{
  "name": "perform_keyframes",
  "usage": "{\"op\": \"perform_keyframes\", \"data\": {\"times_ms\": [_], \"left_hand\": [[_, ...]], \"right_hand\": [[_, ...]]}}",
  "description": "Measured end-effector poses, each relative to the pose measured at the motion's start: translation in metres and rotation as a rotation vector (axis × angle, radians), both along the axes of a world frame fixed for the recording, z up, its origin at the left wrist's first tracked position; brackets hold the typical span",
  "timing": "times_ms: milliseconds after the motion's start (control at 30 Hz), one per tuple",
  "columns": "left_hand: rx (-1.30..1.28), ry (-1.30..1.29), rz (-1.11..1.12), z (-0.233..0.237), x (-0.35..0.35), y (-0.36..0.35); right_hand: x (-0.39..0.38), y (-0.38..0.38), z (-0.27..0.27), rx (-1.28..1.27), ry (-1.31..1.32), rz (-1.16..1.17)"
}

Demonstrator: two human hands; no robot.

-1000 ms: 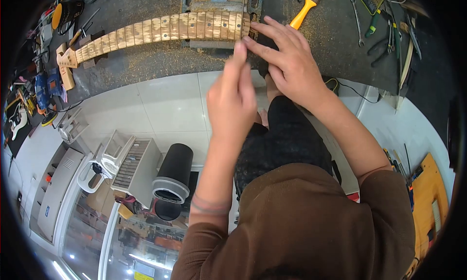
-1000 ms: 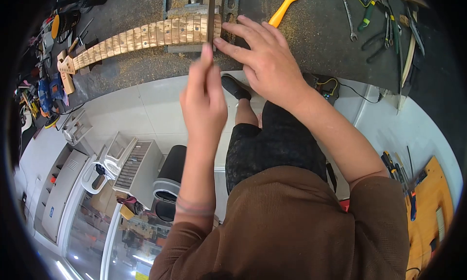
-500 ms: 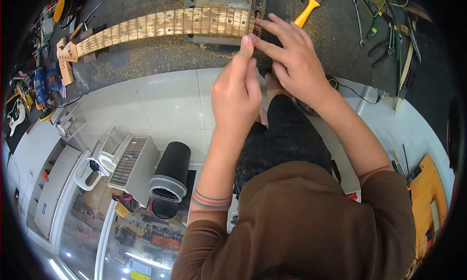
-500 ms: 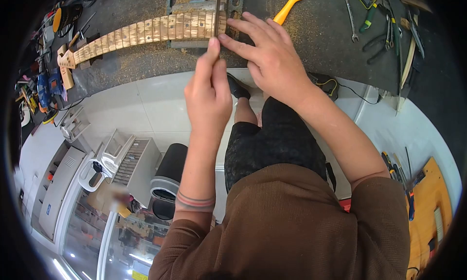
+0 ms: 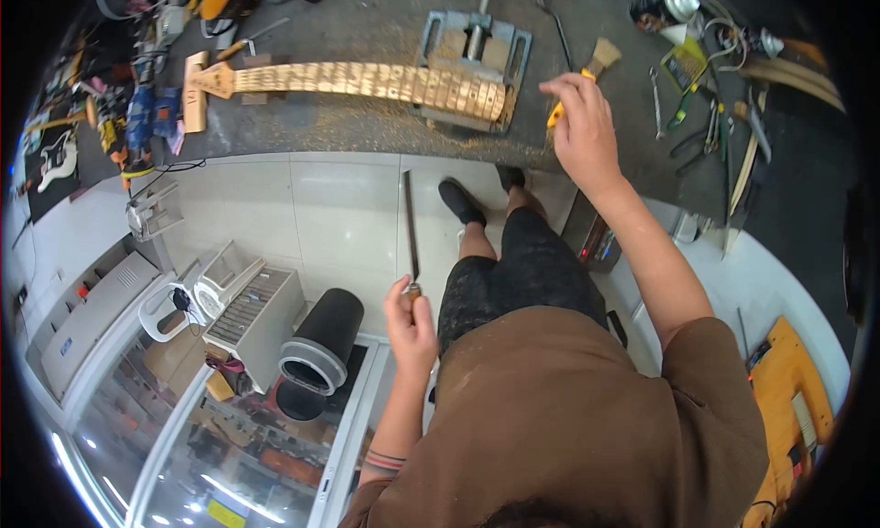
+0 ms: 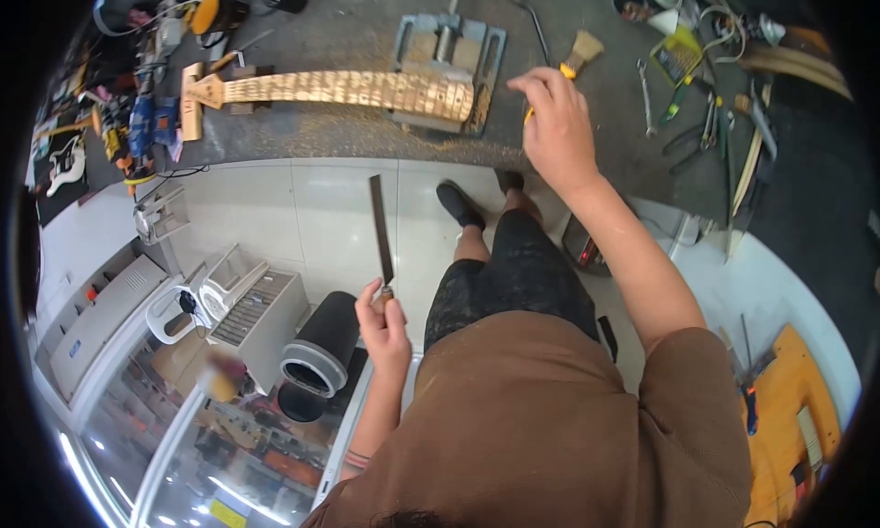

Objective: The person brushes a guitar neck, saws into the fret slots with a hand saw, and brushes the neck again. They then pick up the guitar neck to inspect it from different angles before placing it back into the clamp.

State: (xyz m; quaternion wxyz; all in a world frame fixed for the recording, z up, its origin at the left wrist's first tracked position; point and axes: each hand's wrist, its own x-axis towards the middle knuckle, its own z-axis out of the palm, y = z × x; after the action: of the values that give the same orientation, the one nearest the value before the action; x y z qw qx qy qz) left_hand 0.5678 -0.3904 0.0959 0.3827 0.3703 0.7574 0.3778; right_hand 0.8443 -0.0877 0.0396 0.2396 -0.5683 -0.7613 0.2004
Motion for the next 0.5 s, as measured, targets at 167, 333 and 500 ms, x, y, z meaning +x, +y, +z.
{"op": "perform_keyframes", "data": {"times_ms": [167,333,500], "left_hand": [[-0.112,0.012,0.186,0.019,-0.028,-0.013],[-0.372,0.172,0.384,-0.002,-0.042,-0.084],[-0.511,0.266,0.489,-0.039,-0.035,-0.157]], "right_hand": [[0.053,0.037,-0.018,0.192,-0.331,0.201],[0.073,0.074,0.016,0.148,-0.419,0.458],[0.015,0.111,0.076,-0.031,0.026,0.177]]}}
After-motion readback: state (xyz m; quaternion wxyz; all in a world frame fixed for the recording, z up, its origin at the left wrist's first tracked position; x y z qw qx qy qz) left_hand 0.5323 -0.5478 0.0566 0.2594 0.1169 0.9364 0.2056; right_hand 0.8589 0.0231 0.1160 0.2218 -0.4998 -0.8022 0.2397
